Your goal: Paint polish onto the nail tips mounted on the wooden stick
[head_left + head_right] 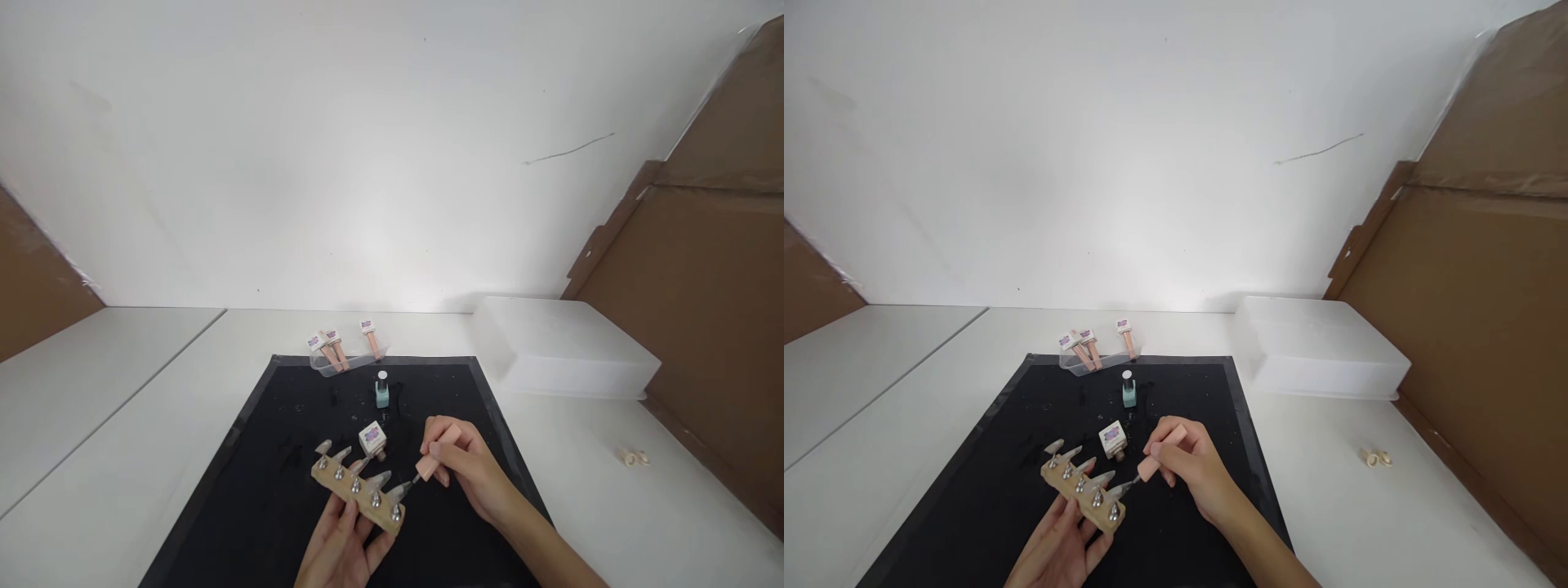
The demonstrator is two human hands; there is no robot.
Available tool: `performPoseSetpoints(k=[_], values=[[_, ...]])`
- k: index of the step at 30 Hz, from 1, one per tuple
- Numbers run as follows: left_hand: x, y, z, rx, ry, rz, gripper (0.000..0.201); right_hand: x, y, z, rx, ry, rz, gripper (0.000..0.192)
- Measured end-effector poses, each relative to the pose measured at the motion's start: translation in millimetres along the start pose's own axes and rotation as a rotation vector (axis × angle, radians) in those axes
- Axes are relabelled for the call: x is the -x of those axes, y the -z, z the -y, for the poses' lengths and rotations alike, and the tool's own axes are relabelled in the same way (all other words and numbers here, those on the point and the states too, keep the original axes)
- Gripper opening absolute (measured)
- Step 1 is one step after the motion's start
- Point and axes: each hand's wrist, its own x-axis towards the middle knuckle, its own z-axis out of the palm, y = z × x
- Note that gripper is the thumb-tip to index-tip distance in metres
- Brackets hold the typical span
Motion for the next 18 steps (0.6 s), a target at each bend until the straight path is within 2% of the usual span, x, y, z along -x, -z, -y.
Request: performPoseSetpoints(k=[6, 14, 18], values=[[0.1, -0.4, 0.0, -0.007, -0.005, 0.011, 0.067, -0.3, -0.6, 2.5, 0.005, -0.01, -0.027, 0.012], [-3.9, 6.8, -0.1, 0.023, 0.015, 0.02, 0.09, -0.7, 1.4, 1.0, 0.011, -0.019, -0.054, 0.01], [-6.3, 12.5, 0.6, 0.013, 0.018, 0.009, 0.087, -0.7, 1.3, 1.0, 0.012, -0.023, -0.064, 0.009]])
